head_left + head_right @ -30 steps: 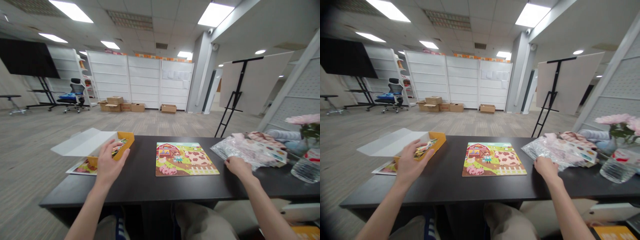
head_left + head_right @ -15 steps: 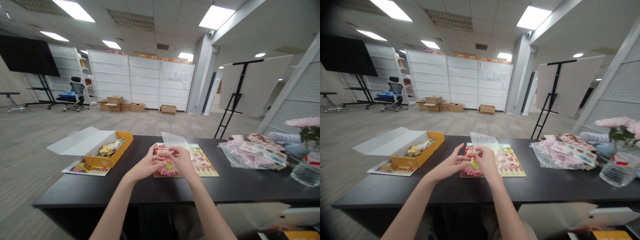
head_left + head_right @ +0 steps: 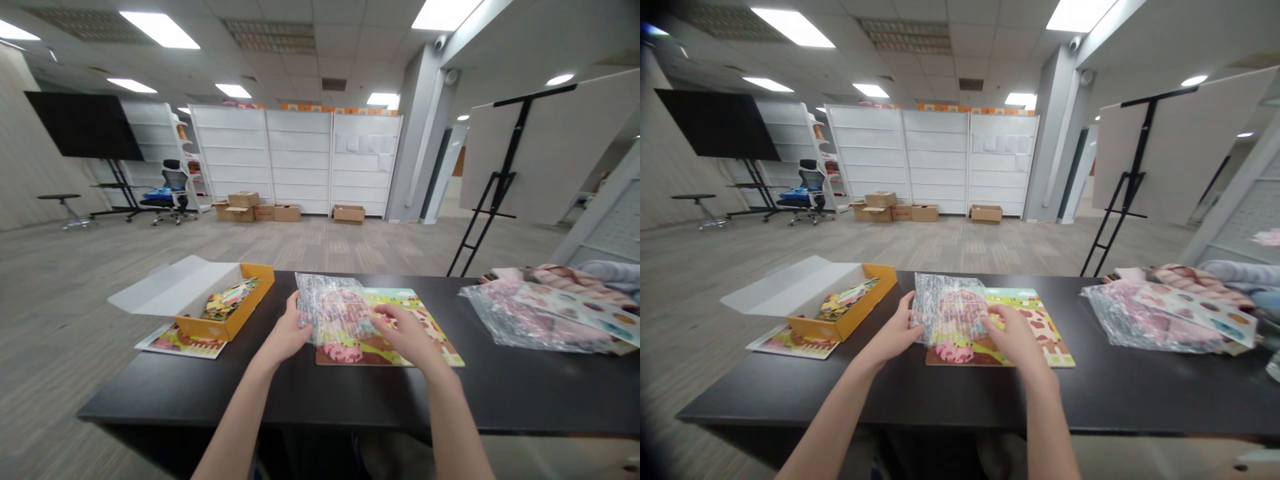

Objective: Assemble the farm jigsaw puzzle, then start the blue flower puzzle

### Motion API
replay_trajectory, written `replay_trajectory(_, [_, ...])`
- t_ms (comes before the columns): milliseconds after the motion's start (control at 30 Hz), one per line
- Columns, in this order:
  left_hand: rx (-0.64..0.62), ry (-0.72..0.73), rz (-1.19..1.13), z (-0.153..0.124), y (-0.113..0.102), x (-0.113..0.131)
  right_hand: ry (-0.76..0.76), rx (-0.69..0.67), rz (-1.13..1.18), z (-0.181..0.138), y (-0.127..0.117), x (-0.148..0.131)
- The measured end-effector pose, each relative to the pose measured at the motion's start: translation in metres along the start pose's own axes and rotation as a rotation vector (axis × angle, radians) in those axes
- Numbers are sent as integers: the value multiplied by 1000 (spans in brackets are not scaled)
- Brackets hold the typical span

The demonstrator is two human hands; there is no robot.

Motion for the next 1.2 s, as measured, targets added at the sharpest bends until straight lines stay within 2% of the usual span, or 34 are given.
replay_trajectory(67, [-9,15,16,-1,3,3,164,125,-269,-5,-46,39])
replay_trajectory(133, [-33,21,-13,-3,7,6,307,199,-468,-13,-82,70])
replay_trajectory(200, [-40,21,-30,-4,10,8,389,193,-533,-22,-99,89])
replay_trajectory(333, [-19,38,9,-3,15,10,386,109,-522,-30,-99,93])
replay_trajectory(533, [-24,55,100,-2,19,11,441,72,-506,-31,-95,88])
replay_trajectory(667, [-41,49,105,-3,28,15,480,81,-501,-34,-105,95])
replay_trajectory(833, [-112,75,97,0,47,20,539,122,-505,-41,-122,117])
replay_trajectory(900, [-96,100,147,4,39,17,497,154,-517,-40,-124,117])
replay_trajectory(1000, [39,127,395,6,4,9,324,199,-502,-32,-115,98])
replay_trajectory(1133, [338,10,833,-8,-51,9,95,143,-312,-21,-83,64])
replay_trajectory(1200, [404,-12,928,-19,-56,21,15,86,-241,-17,-63,48])
Point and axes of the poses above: each hand's wrist, its own z-axis towards the middle knuckle, its own y-axis out of the palm, x = y × z, the point moved 9 cm from there along z, towards the middle knuckle, and after that the axes turned 12 degrees about z, right-handed, at the moved point
